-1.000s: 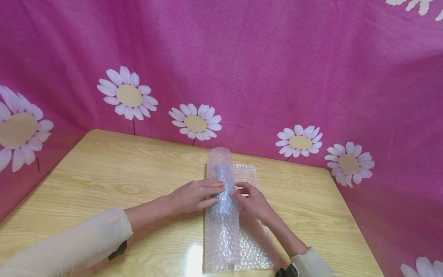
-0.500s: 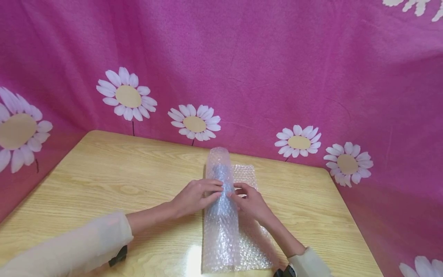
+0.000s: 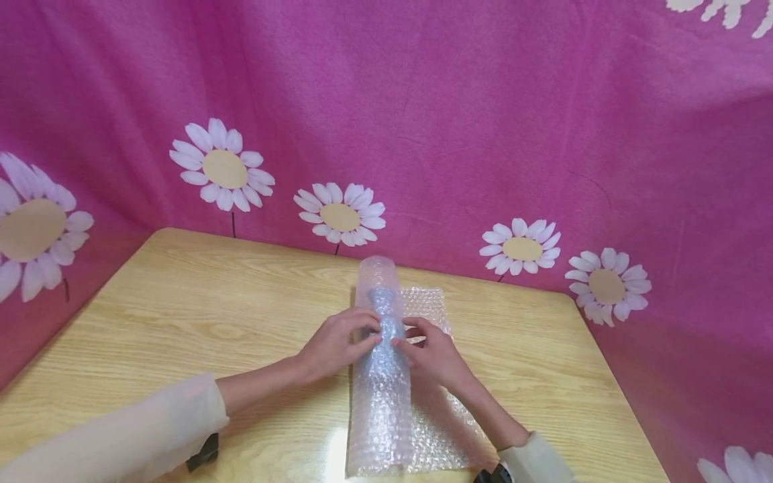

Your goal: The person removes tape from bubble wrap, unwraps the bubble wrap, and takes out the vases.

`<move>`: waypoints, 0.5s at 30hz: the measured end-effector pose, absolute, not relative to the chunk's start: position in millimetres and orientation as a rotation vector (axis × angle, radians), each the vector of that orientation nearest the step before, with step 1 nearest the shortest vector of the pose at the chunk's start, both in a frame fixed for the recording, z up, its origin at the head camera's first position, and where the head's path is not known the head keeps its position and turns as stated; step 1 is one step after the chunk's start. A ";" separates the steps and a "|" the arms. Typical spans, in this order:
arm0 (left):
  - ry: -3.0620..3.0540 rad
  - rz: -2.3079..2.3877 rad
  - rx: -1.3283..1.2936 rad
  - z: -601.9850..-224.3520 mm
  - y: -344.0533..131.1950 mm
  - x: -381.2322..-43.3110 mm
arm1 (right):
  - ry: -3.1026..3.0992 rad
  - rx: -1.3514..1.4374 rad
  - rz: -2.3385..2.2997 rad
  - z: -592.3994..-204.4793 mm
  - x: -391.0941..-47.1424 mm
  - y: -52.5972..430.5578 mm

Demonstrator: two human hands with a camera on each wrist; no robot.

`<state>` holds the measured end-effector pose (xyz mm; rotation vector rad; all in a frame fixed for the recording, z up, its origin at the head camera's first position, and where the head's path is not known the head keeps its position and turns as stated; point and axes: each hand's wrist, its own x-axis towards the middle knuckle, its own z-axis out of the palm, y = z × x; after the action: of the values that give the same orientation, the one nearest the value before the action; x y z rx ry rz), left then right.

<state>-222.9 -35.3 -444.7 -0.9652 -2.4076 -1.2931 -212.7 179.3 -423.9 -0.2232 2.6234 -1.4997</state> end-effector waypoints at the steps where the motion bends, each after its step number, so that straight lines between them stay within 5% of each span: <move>1: -2.407 -1.300 -0.960 -445.2 -36.5 -222.8 | 2.628 -0.233 -1.497 -423.9 -212.5 178.7; 15: -2.364 -1.625 -0.843 -450.6 -53.1 -217.6 | 2.672 -0.334 -1.427 -420.3 -209.1 169.6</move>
<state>-217.6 -53.1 -450.6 -0.8428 -2.3645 -1.6247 -209.1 169.6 -420.3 -0.3340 2.6717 -1.4270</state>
